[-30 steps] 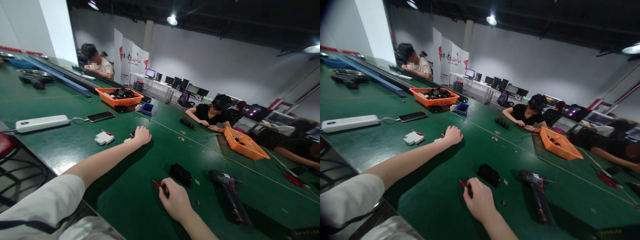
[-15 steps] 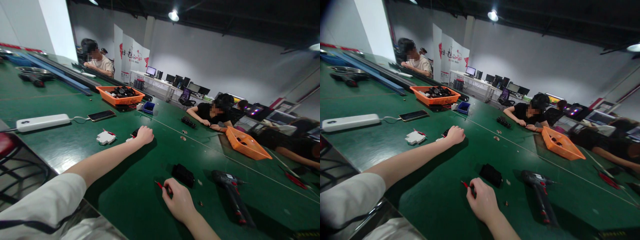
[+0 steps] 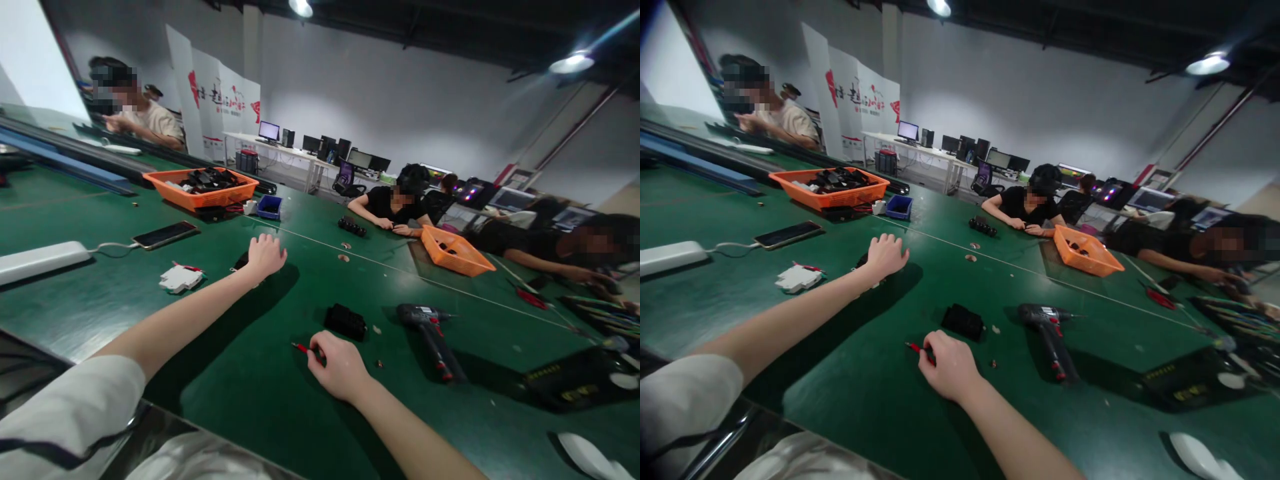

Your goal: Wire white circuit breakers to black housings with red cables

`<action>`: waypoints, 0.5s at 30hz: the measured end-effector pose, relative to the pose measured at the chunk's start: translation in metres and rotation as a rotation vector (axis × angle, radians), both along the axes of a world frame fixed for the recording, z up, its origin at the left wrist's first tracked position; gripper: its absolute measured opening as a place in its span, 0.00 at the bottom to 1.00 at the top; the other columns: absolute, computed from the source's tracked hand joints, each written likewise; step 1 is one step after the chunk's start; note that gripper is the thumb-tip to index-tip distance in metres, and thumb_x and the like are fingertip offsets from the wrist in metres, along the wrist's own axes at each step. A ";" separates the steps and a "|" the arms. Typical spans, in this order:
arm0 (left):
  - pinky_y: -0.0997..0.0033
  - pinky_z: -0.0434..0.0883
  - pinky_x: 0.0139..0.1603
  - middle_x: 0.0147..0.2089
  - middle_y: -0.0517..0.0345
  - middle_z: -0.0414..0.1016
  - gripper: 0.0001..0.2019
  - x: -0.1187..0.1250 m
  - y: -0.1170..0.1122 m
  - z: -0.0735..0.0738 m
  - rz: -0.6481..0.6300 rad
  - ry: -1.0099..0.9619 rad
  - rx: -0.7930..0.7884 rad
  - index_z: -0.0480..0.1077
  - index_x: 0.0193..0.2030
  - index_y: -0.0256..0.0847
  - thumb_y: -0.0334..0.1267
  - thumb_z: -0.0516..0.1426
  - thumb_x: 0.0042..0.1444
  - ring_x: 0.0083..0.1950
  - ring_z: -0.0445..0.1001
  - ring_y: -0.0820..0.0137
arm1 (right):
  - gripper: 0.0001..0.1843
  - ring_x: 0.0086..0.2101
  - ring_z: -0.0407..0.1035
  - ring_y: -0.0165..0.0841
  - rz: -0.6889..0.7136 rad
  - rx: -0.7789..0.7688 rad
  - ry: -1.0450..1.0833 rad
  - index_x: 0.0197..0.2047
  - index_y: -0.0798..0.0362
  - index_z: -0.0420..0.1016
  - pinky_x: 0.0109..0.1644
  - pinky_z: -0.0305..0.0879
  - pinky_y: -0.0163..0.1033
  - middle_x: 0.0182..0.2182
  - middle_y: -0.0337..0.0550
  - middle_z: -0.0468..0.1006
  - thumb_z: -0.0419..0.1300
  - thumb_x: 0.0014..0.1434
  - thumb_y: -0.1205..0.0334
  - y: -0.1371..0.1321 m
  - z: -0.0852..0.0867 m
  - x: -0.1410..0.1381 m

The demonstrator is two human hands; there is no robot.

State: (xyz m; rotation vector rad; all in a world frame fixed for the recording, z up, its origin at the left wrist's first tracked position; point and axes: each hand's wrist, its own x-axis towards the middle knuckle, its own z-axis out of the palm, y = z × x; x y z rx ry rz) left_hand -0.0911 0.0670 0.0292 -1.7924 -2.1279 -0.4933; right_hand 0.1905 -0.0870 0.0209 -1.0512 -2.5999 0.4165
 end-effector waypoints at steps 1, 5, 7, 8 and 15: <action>0.50 0.60 0.56 0.52 0.35 0.73 0.22 0.002 -0.001 0.010 0.001 0.017 0.042 0.71 0.48 0.35 0.50 0.46 0.63 0.59 0.66 0.47 | 0.02 0.28 0.68 0.28 -0.001 0.011 0.002 0.39 0.52 0.71 0.28 0.58 0.33 0.32 0.38 0.75 0.58 0.63 0.65 0.000 0.000 0.001; 0.54 0.65 0.51 0.46 0.42 0.74 0.18 -0.004 -0.007 0.050 -0.072 0.067 0.074 0.70 0.45 0.37 0.48 0.48 0.62 0.53 0.70 0.50 | 0.02 0.29 0.68 0.29 -0.006 0.043 0.007 0.40 0.53 0.72 0.29 0.58 0.33 0.32 0.38 0.75 0.59 0.62 0.65 0.000 -0.001 0.003; 0.60 0.68 0.47 0.45 0.47 0.75 0.15 -0.016 -0.016 0.062 -0.212 0.059 0.015 0.69 0.47 0.41 0.46 0.48 0.62 0.48 0.74 0.56 | 0.03 0.29 0.69 0.29 -0.006 0.043 0.010 0.40 0.52 0.72 0.30 0.59 0.34 0.33 0.38 0.75 0.59 0.62 0.64 0.000 -0.001 0.003; 0.62 0.68 0.46 0.46 0.49 0.75 0.14 -0.023 -0.023 0.063 -0.294 0.048 -0.013 0.69 0.48 0.43 0.45 0.49 0.62 0.45 0.75 0.59 | 0.03 0.29 0.69 0.29 -0.006 0.044 0.010 0.40 0.52 0.72 0.30 0.60 0.34 0.33 0.38 0.75 0.59 0.62 0.64 0.000 -0.001 0.004; 0.61 0.66 0.58 0.51 0.51 0.75 0.14 -0.075 -0.105 0.005 -0.641 -0.032 -0.286 0.72 0.50 0.50 0.42 0.50 0.60 0.53 0.72 0.61 | 0.03 0.29 0.69 0.29 0.005 0.026 0.024 0.40 0.52 0.72 0.31 0.62 0.34 0.33 0.39 0.76 0.59 0.62 0.65 0.000 -0.002 0.003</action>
